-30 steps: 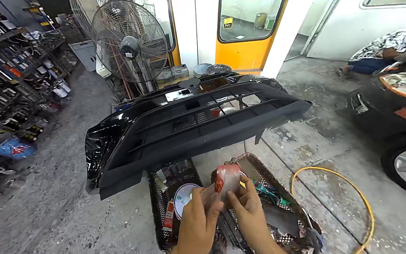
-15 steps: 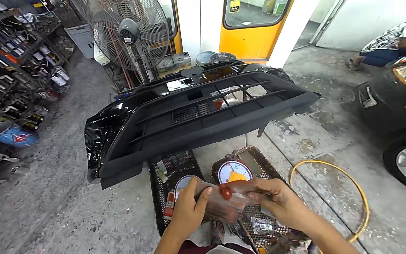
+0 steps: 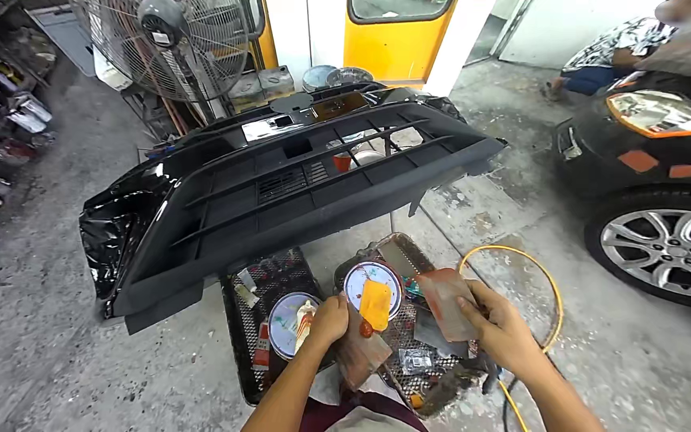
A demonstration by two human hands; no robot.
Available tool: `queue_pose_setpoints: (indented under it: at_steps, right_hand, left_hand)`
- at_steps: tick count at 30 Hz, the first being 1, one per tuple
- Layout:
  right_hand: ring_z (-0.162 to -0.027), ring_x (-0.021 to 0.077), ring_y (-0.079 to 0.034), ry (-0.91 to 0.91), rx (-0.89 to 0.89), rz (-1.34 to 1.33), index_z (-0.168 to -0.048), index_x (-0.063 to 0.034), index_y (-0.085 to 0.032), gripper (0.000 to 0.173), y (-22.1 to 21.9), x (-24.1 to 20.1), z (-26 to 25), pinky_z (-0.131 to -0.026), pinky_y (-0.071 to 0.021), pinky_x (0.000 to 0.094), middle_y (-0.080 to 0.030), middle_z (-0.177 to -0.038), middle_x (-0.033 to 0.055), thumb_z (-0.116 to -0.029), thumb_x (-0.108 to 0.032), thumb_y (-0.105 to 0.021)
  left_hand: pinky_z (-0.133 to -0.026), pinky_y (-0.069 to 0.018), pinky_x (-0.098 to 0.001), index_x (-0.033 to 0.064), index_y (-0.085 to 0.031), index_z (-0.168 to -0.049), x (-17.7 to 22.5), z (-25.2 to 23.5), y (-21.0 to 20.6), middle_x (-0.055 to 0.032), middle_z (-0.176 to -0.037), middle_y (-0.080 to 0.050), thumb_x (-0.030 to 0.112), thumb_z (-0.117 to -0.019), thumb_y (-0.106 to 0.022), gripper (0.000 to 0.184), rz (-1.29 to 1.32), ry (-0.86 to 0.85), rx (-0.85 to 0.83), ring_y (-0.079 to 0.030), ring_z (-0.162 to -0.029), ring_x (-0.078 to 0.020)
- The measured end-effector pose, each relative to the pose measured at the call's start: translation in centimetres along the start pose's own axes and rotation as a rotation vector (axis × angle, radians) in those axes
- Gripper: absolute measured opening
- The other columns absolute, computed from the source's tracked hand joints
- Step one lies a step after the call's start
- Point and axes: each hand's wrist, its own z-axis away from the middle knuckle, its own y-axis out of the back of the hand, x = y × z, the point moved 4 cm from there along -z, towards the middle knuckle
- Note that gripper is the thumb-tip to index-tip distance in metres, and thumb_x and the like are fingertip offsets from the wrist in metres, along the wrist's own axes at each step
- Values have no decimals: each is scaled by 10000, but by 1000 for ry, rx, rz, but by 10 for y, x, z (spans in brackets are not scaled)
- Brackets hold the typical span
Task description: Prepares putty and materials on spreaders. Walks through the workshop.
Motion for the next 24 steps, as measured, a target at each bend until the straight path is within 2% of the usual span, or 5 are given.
queue_pose_setpoints:
  at_steps: [4, 9, 13, 17, 24]
  right_hand:
    - [-834, 226, -740, -201, 112, -249, -1229, -64, -660, 269, 1, 14, -4, -744, -635, 398, -741, -959, 117, -1001, -183, -579]
    - [-885, 267, -745, -302, 21, -321, -1356, -65, -567, 504, -11, 26, -23, -716, -641, 421, -733, -1083, 154, -879, -68, -729]
    - [-889, 194, -739, -157, -131, -11, -1212, -122, -687, 330, -31, 22, -52, -815, -629, 458, -753, -1015, 67, -884, -147, -709]
    - [-878, 266, -702, -81, -418, 397, -1012, -124, -752, 205, -77, 8, -81, -826, -563, 561, -724, -912, 91, -963, -289, -642]
    - [-1076, 413, -671, -84, -876, 887, -1024, -41, -716, 222, -186, 13, -107, -871, -534, 658, -701, -1104, 214, -915, -228, -669]
  left_hand:
    - [-1014, -490, -575, 36, -631, -1278, 10, -18, -12, -190, -1255, -663, 507, -1096, -149, 698, -205, 21, -33, -627, -1218, -331]
    - [-1058, -454, -565, 32, -630, -1287, 7, -15, -1, -192, -1284, -647, 479, -1104, -148, 683, -225, -75, -62, -597, -1255, -331]
    - [-1066, -458, -545, 31, -647, -1278, -10, 10, 25, -194, -1249, -667, 457, -1110, -183, 652, -40, -54, 81, -618, -1226, -311]
    - [-1060, -469, -518, 29, -656, -1258, -28, 50, 56, -181, -1219, -677, 455, -1113, -194, 645, 100, 8, 242, -625, -1208, -288]
    - [-1075, -460, -448, 42, -674, -1259, -64, 111, 83, -148, -1224, -682, 466, -1109, -225, 635, 285, 53, 458, -617, -1210, -219]
